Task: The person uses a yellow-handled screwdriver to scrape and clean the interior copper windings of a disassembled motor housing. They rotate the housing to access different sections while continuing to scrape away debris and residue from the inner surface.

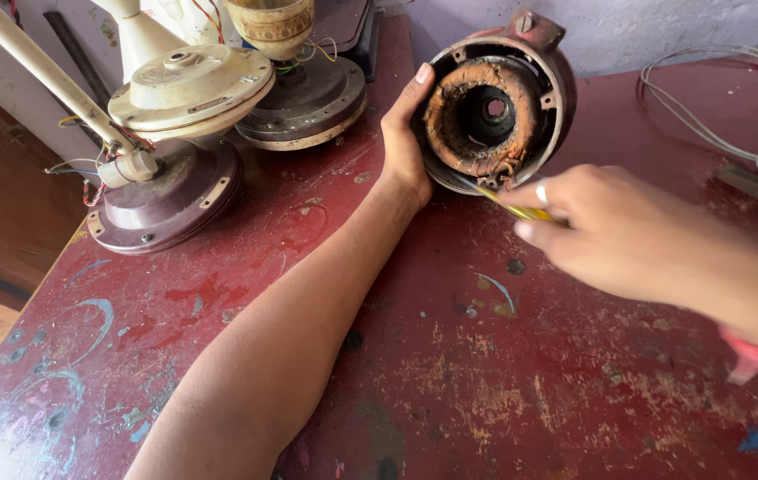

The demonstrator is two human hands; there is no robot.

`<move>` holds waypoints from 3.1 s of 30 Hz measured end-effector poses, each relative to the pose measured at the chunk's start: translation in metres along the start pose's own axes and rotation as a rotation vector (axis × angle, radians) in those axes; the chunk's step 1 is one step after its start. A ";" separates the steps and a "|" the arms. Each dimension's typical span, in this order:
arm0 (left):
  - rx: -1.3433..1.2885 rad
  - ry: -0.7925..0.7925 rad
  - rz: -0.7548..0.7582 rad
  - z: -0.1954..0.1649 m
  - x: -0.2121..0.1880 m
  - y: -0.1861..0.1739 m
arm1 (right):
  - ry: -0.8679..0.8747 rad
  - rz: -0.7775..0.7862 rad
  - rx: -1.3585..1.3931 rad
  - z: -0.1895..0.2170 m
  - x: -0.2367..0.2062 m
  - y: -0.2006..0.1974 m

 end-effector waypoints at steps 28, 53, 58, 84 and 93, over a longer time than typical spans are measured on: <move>-0.097 0.006 0.064 -0.002 0.003 -0.001 | 0.000 0.123 0.147 -0.020 0.024 0.016; -0.169 0.002 0.140 -0.001 0.002 -0.001 | -0.115 0.076 0.324 -0.032 0.030 0.025; -0.144 0.003 0.114 0.000 0.004 -0.002 | -0.053 0.108 0.217 -0.035 0.033 0.031; -0.184 0.002 0.127 -0.001 0.005 -0.001 | -0.134 0.136 0.490 -0.034 0.036 0.028; -0.139 -0.017 0.085 -0.001 0.003 0.000 | -0.132 0.022 0.300 -0.026 0.033 0.025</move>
Point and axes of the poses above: each hand's wrist, its own x-axis towards the middle knuckle, its own y-axis out of the palm, z = x × y, the point moved 4 cm from there along x, towards the middle knuckle, and after that the axes turned 10 degrees about y, right-handed, at the moved point
